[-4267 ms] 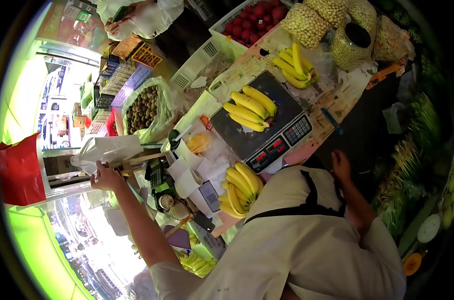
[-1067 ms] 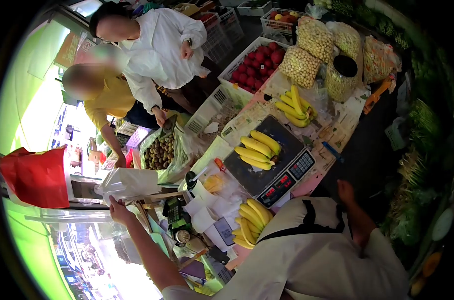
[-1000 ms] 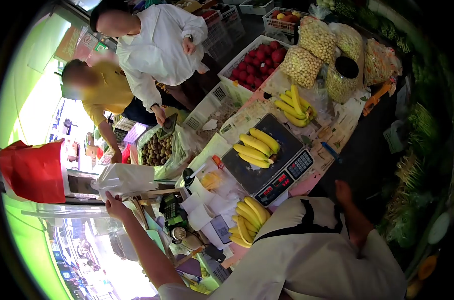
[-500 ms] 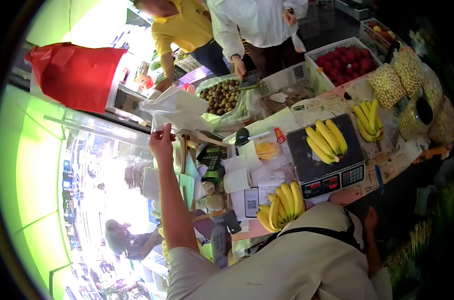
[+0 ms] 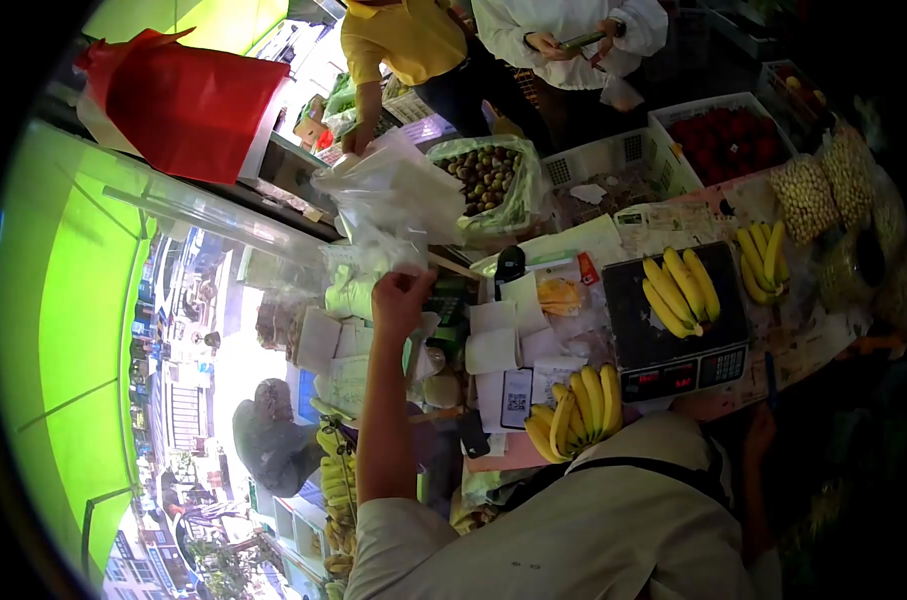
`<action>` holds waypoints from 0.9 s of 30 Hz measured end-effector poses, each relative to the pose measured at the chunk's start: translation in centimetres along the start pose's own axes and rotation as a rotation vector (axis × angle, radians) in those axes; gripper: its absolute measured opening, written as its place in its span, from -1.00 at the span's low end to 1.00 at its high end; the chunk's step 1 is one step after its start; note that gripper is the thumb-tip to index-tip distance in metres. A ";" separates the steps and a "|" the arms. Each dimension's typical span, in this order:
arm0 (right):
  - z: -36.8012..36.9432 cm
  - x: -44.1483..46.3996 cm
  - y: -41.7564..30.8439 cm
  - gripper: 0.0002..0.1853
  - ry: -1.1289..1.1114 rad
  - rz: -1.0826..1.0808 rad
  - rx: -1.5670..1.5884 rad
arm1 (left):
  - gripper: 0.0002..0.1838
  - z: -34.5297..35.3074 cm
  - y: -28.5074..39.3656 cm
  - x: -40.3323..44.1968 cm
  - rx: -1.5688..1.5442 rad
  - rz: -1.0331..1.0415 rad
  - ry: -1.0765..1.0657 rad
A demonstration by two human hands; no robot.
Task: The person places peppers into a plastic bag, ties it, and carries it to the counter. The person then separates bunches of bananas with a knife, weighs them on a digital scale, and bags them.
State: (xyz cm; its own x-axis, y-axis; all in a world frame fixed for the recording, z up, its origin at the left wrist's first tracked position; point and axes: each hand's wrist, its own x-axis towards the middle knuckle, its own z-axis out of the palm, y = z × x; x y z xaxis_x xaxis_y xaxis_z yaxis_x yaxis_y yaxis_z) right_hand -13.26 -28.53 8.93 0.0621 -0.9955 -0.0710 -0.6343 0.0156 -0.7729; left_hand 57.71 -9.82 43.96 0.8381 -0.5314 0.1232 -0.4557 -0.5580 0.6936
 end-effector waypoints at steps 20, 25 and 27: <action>4.1 -1.0 -38.1 -0.60 -0.604 -0.550 -0.356 | -0.81 15.8 11.4 -21.8 -0.150 0.924 -0.747; 2.2 -0.9 -40.4 -0.68 -0.525 -0.614 -0.130 | -0.82 16.3 11.4 -22.1 -0.208 0.901 -0.750; 3.4 -0.1 -38.4 -0.69 -0.654 -0.657 -0.258 | -0.80 16.9 11.8 -21.9 -0.243 0.979 -0.780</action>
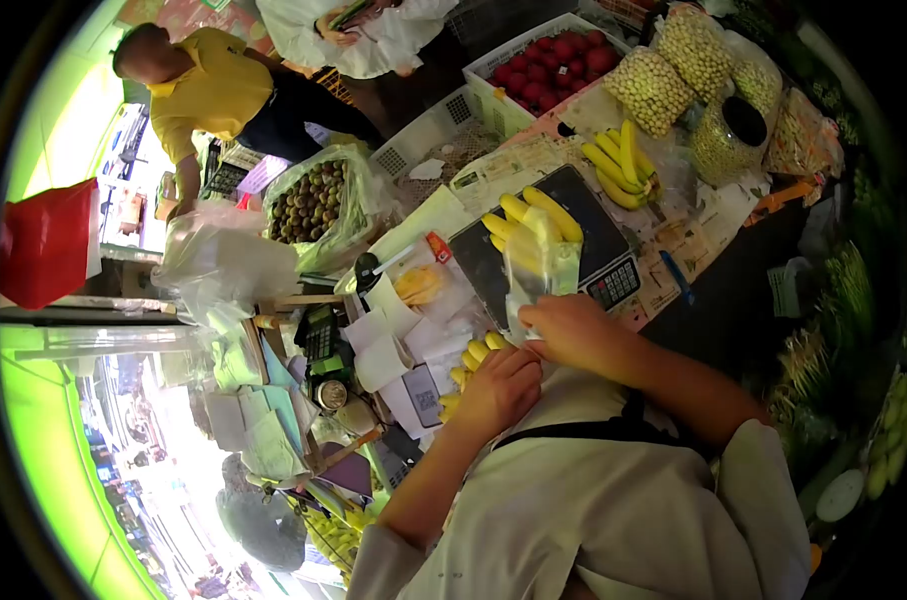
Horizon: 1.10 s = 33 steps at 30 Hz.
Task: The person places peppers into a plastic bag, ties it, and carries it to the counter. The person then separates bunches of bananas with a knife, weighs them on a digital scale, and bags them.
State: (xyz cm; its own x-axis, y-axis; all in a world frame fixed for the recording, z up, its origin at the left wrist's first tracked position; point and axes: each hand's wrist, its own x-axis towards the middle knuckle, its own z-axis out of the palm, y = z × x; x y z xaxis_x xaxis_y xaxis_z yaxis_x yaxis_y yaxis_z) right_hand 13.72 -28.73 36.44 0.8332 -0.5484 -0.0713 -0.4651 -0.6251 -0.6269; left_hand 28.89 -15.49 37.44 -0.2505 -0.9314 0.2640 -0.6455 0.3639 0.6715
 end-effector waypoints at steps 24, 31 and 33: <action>-4.4 1.1 -4.2 -0.68 0.391 -0.523 0.225 | -0.66 -5.0 0.3 2.0 -0.591 -0.360 0.708; -1.0 1.0 -2.6 -0.75 0.141 -0.081 0.482 | -0.42 -3.5 1.3 4.1 -0.483 -0.298 0.847; -0.8 0.9 -2.4 -0.69 0.344 -0.020 0.511 | -0.37 -2.4 1.6 3.4 -0.353 -0.274 0.749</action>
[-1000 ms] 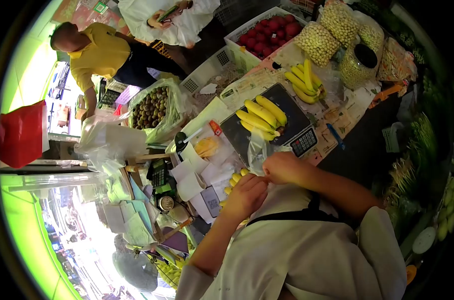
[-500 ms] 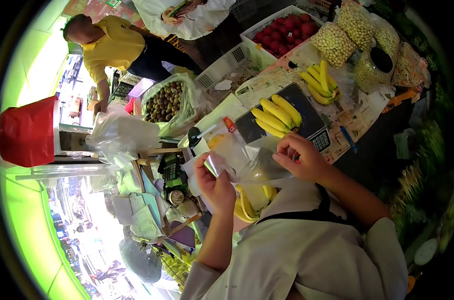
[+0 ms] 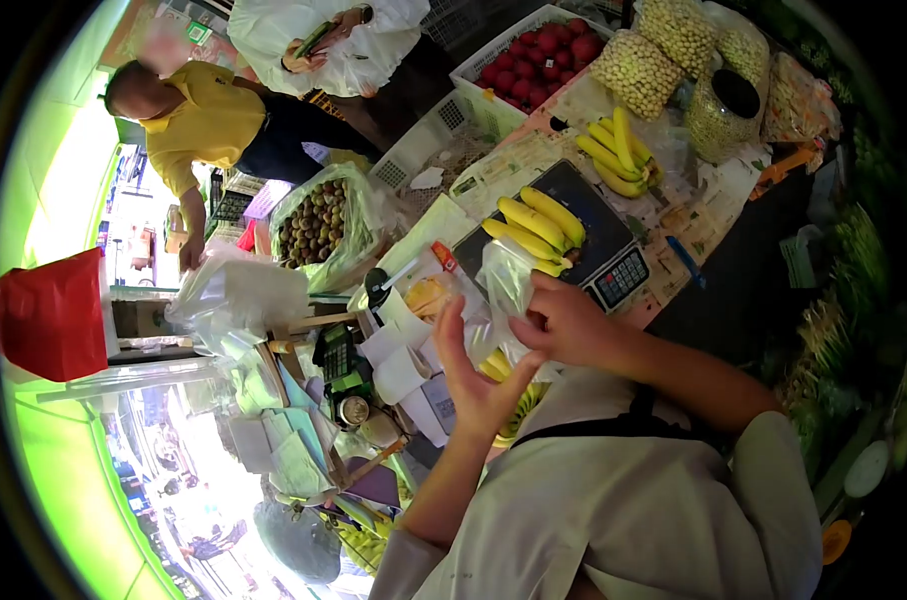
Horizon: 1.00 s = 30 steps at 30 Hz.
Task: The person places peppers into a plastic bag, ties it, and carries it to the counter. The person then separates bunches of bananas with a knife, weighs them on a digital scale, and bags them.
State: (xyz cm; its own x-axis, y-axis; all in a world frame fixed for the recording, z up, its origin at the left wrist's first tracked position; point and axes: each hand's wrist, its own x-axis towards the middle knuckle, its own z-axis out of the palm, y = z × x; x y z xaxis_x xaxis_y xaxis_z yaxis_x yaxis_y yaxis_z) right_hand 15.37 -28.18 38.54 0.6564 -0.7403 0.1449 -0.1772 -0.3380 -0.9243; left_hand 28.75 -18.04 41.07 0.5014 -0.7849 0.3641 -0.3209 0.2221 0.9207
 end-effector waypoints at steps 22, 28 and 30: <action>-8.5 -0.6 1.0 -0.83 -0.648 0.432 0.690 | -0.74 -1.5 -3.4 4.6 0.510 0.125 -0.133; -7.8 -3.3 5.0 -0.80 -0.372 0.616 1.097 | -0.46 2.1 1.8 2.5 0.495 0.314 -0.127; -7.7 -3.6 3.7 -0.79 -0.282 0.633 0.850 | -0.47 3.0 2.0 0.9 0.347 0.176 -0.286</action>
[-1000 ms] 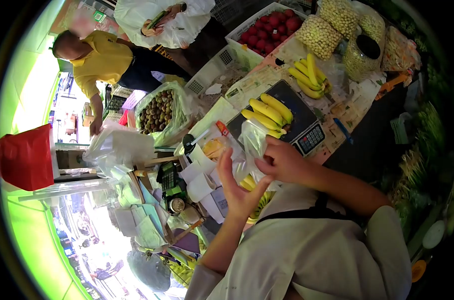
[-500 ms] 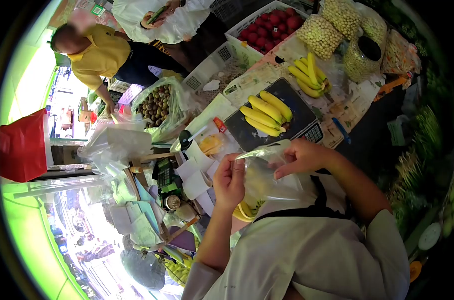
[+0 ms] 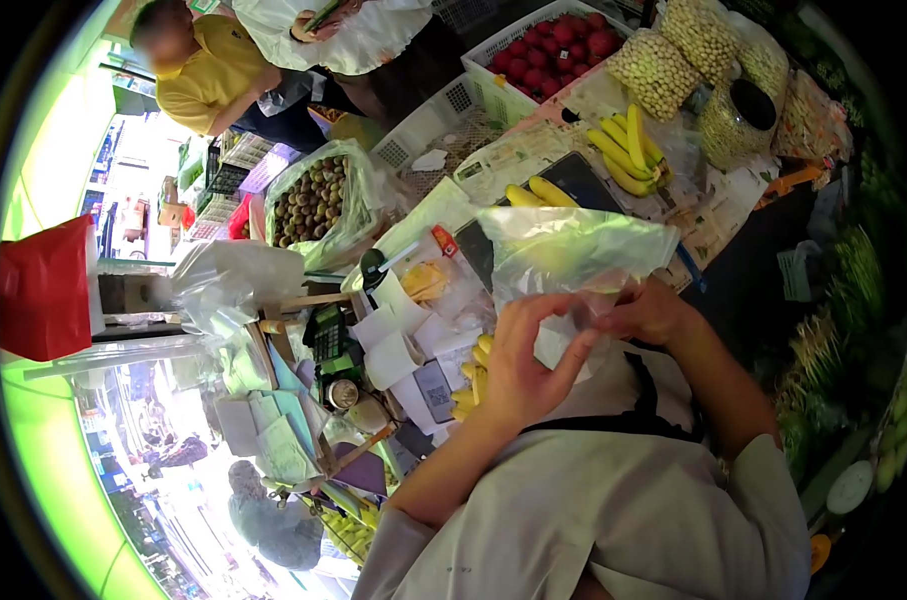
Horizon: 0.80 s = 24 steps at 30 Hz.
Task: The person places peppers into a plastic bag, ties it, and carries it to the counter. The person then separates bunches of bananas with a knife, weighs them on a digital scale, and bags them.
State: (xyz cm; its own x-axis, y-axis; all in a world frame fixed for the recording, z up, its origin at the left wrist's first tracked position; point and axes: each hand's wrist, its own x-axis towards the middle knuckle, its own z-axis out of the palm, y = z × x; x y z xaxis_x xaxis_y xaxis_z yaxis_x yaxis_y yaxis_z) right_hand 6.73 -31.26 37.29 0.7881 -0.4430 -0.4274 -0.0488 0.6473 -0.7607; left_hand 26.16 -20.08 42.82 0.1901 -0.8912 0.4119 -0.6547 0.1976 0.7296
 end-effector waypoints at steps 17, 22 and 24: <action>-9.7 -1.5 4.3 -0.79 0.798 -0.312 -1.234 | -0.96 -1.8 -5.4 -3.8 -1.792 -0.930 -0.158; -1.7 -0.7 2.5 -0.54 0.592 -0.803 -1.224 | -0.85 1.2 -1.6 -3.1 -1.322 -0.906 -0.389; -2.3 -0.7 5.1 -0.52 0.091 -0.166 -0.792 | -0.81 2.0 -1.8 -2.8 -1.047 -0.753 -0.497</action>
State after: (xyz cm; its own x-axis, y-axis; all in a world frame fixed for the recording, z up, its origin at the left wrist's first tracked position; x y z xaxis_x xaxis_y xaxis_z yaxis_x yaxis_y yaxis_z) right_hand 4.52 -29.12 32.61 0.7719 -0.5654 -0.2908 -0.3823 -0.0474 -0.9228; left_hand 25.28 -18.75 39.26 -0.1741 -0.9258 -0.3354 0.3806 -0.3774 0.8442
